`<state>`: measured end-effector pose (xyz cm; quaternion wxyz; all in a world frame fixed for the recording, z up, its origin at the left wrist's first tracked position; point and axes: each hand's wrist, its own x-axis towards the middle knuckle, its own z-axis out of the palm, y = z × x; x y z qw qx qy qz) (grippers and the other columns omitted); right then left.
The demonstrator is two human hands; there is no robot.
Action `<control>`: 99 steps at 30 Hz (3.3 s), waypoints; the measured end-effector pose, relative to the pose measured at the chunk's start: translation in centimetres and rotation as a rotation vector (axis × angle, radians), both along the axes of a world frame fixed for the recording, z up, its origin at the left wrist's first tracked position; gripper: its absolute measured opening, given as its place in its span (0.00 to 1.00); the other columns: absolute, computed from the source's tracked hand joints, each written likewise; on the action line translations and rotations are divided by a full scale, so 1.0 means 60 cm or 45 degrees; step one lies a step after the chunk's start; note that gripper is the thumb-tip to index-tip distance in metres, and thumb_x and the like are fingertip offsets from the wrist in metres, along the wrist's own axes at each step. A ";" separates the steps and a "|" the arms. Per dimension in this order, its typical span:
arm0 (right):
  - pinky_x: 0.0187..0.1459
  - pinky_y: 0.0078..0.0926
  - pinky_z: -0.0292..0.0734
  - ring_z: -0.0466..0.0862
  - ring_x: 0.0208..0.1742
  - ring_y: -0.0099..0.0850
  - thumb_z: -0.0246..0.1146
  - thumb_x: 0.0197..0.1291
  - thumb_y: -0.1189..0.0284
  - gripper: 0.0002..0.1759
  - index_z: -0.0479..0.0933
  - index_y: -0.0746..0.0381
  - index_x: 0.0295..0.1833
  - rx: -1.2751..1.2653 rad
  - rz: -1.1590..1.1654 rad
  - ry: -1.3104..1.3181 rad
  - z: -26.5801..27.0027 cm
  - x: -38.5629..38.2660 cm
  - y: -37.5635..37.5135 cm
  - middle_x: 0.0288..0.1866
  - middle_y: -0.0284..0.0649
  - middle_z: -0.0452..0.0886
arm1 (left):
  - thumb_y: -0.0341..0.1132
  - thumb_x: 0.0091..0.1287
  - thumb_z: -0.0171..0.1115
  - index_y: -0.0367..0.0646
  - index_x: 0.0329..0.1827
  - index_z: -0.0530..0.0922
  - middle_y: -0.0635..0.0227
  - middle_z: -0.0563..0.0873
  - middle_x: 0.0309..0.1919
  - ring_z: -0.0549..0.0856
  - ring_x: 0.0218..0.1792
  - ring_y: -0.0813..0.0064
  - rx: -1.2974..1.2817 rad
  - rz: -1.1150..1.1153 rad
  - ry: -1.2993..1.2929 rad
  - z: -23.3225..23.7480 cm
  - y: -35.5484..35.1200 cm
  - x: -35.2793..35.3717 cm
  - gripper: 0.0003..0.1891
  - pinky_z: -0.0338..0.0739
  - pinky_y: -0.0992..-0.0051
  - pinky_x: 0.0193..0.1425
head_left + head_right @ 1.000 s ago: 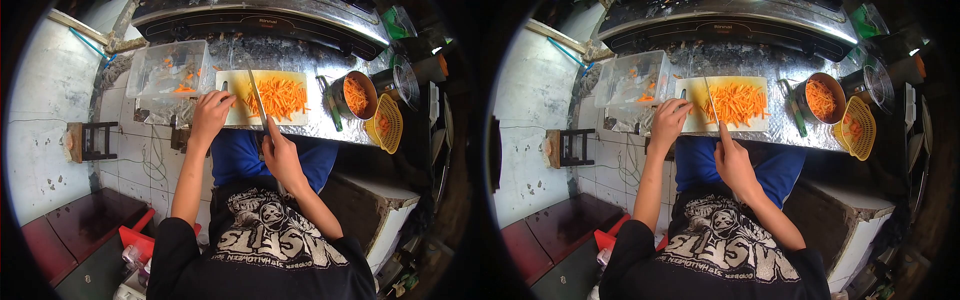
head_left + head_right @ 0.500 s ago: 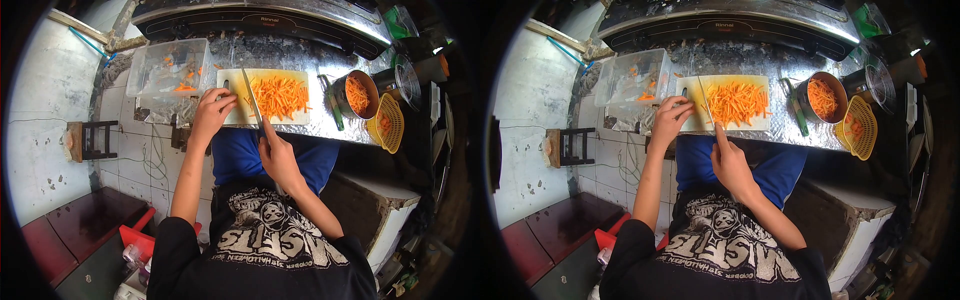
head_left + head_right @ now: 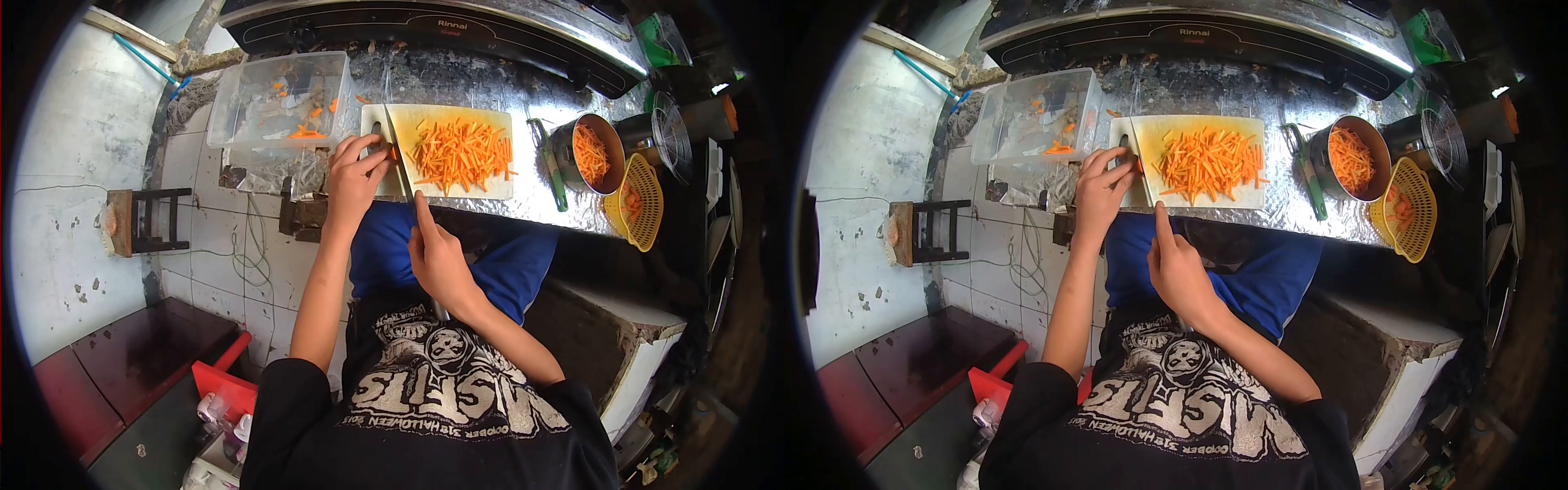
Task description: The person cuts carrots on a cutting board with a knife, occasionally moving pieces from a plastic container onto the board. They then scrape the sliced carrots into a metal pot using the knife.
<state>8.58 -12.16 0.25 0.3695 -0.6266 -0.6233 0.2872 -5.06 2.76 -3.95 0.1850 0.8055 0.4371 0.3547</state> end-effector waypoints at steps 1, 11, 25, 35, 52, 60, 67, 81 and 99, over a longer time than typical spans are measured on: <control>0.31 0.50 0.77 0.81 0.25 0.54 0.59 0.65 0.84 0.38 0.53 0.76 0.79 -0.009 0.003 -0.003 0.000 0.000 0.000 0.26 0.58 0.77 | 0.28 0.60 0.73 0.40 0.46 0.90 0.64 0.87 0.55 0.81 0.59 0.59 -0.003 0.005 -0.001 0.000 0.000 -0.001 0.11 0.75 0.63 0.63; 0.32 0.49 0.78 0.80 0.25 0.53 0.59 0.64 0.85 0.39 0.52 0.76 0.79 -0.016 0.021 -0.005 0.000 -0.002 -0.005 0.26 0.58 0.76 | 0.28 0.62 0.70 0.40 0.44 0.90 0.63 0.83 0.61 0.77 0.64 0.55 -0.055 -0.058 0.070 0.003 0.001 -0.005 0.08 0.71 0.60 0.68; 0.31 0.51 0.78 0.80 0.24 0.56 0.58 0.63 0.84 0.41 0.49 0.79 0.78 -0.064 0.001 -0.018 -0.009 -0.015 0.023 0.25 0.59 0.77 | 0.27 0.61 0.70 0.40 0.43 0.90 0.63 0.83 0.59 0.77 0.63 0.57 -0.112 -0.096 0.047 0.009 0.003 -0.005 0.08 0.72 0.62 0.67; 0.35 0.49 0.78 0.84 0.30 0.60 0.56 0.64 0.86 0.34 0.56 0.80 0.75 0.092 -0.105 0.041 -0.015 -0.010 0.097 0.29 0.62 0.80 | 0.30 0.61 0.73 0.44 0.46 0.91 0.65 0.84 0.56 0.78 0.60 0.59 -0.040 -0.067 0.047 0.005 0.004 -0.002 0.11 0.73 0.63 0.64; 0.38 0.47 0.79 0.84 0.31 0.52 0.65 0.64 0.77 0.30 0.73 0.57 0.73 0.027 -0.252 0.051 0.048 0.033 0.023 0.31 0.56 0.80 | 0.36 0.62 0.73 0.49 0.51 0.89 0.70 0.83 0.57 0.77 0.63 0.62 0.025 -0.003 0.172 0.016 -0.007 0.037 0.14 0.68 0.58 0.67; 0.36 0.46 0.81 0.84 0.31 0.50 0.66 0.63 0.75 0.28 0.78 0.52 0.70 -0.003 -0.327 -0.054 0.043 0.049 0.016 0.32 0.52 0.80 | 0.24 0.63 0.65 0.48 0.54 0.88 0.64 0.81 0.59 0.76 0.64 0.58 0.305 0.021 0.032 0.083 -0.028 0.066 0.17 0.68 0.59 0.68; 0.40 0.41 0.81 0.85 0.34 0.45 0.69 0.61 0.75 0.29 0.80 0.48 0.69 -0.060 -0.348 -0.126 0.042 0.050 0.006 0.35 0.48 0.82 | 0.16 0.57 0.59 0.51 0.54 0.88 0.61 0.76 0.67 0.70 0.70 0.55 0.259 -0.136 0.207 0.072 -0.029 0.090 0.24 0.64 0.57 0.73; 0.36 0.46 0.84 0.85 0.30 0.49 0.65 0.62 0.74 0.28 0.78 0.47 0.69 -0.035 -0.306 -0.187 0.023 0.049 0.007 0.34 0.47 0.79 | 0.17 0.56 0.63 0.55 0.61 0.86 0.60 0.71 0.73 0.67 0.73 0.54 0.235 -0.152 0.299 0.061 -0.031 0.098 0.30 0.63 0.54 0.72; 0.27 0.18 0.74 0.77 0.24 0.16 0.52 0.75 0.79 0.29 0.63 0.62 0.80 -0.131 -0.454 0.705 0.052 0.075 -0.028 0.35 0.36 0.82 | 0.31 0.63 0.71 0.43 0.59 0.85 0.63 0.88 0.48 0.87 0.43 0.66 -0.524 0.094 0.317 0.178 0.149 -0.144 0.20 0.80 0.69 0.53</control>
